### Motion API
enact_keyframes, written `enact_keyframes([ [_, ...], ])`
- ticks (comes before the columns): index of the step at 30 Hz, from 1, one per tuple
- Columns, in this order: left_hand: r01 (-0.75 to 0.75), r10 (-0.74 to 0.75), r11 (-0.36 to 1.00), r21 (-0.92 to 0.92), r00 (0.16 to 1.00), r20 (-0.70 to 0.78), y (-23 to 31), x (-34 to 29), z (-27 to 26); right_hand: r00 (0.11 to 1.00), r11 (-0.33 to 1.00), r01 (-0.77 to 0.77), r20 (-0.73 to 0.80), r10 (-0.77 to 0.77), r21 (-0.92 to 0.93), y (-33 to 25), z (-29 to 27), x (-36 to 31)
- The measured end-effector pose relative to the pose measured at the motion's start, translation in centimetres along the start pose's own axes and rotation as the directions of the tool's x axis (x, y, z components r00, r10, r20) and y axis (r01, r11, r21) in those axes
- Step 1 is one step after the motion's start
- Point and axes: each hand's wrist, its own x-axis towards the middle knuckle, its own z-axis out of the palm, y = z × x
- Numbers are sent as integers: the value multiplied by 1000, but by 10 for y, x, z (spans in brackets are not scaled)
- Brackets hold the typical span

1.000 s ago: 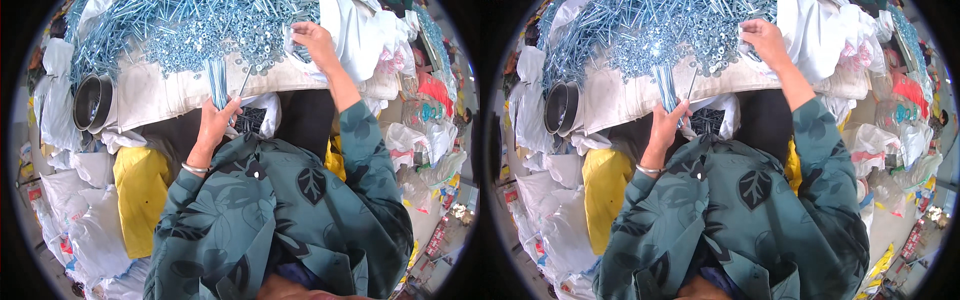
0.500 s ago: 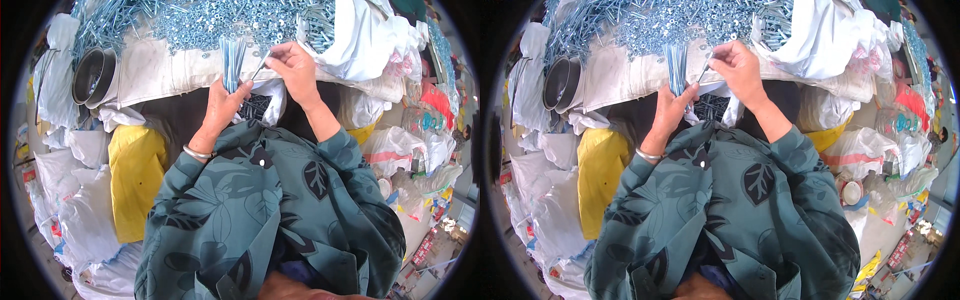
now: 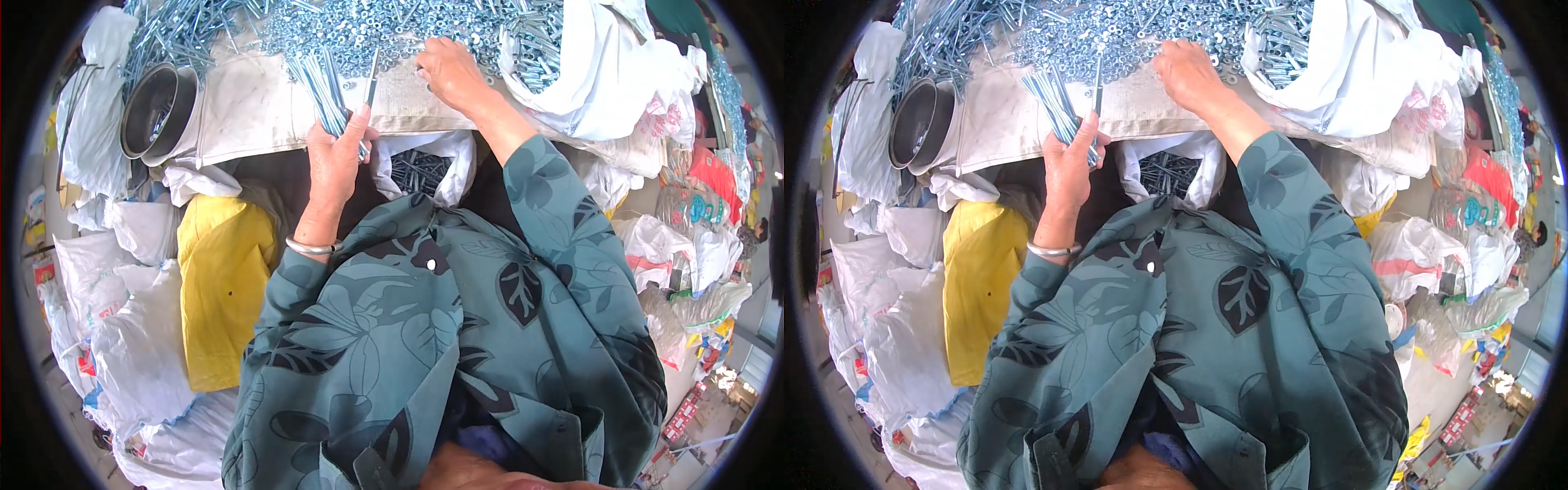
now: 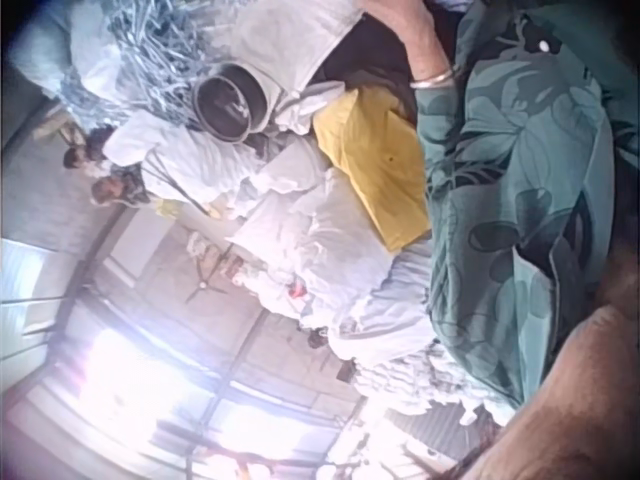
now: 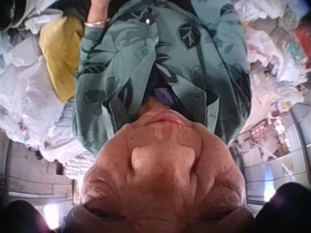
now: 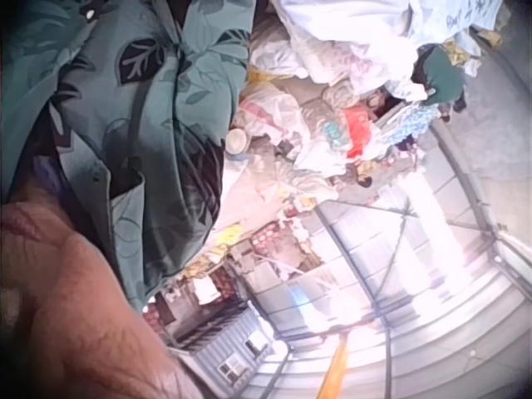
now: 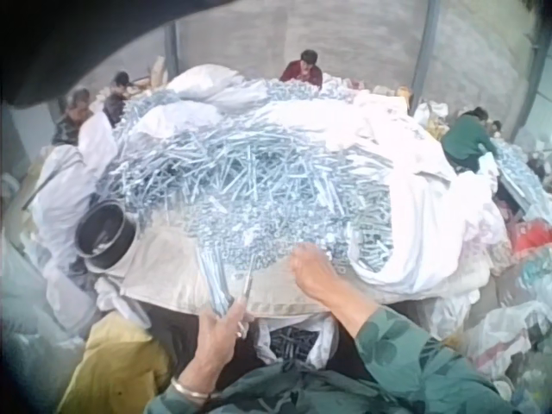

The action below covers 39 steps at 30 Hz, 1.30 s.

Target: The person assembles hardware fasteners by picking up metal washers and nuts from a table and sliding them onto metal bolts by hand while holding a bundle of bolts.

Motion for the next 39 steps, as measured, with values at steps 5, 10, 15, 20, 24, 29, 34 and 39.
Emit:
enact_keyframes([
  [5,-5,1,999,-43,997,-73,-2,4,-14,987,989,-106,129,93,102,-4,-10,18],
  [10,-3,1,1000,-25,999,-50,-5,6,-15,965,819,-256,192,182,514,-14,-2,41],
  [15,24,-24,1000,-5,999,-34,-4,8,-15,992,934,-103,99,74,342,1,32,37],
  [20,2,-2,1000,14,998,-56,-5,6,-25,983,924,-45,181,-27,379,7,12,23],
  [24,30,-30,1000,-1,997,-78,-8,3,-25,944,841,-296,274,185,453,8,-16,27],
  [29,28,-27,999,31,999,-41,-6,6,-18,950,867,-248,283,131,431,3,1,24],
  [34,19,-16,997,79,999,-35,-8,7,-18,963,969,-163,246,114,188,-5,15,26],
  [39,40,-38,992,117,999,-21,-13,7,-19,964,973,-121,259,67,198,-9,3,25],
])
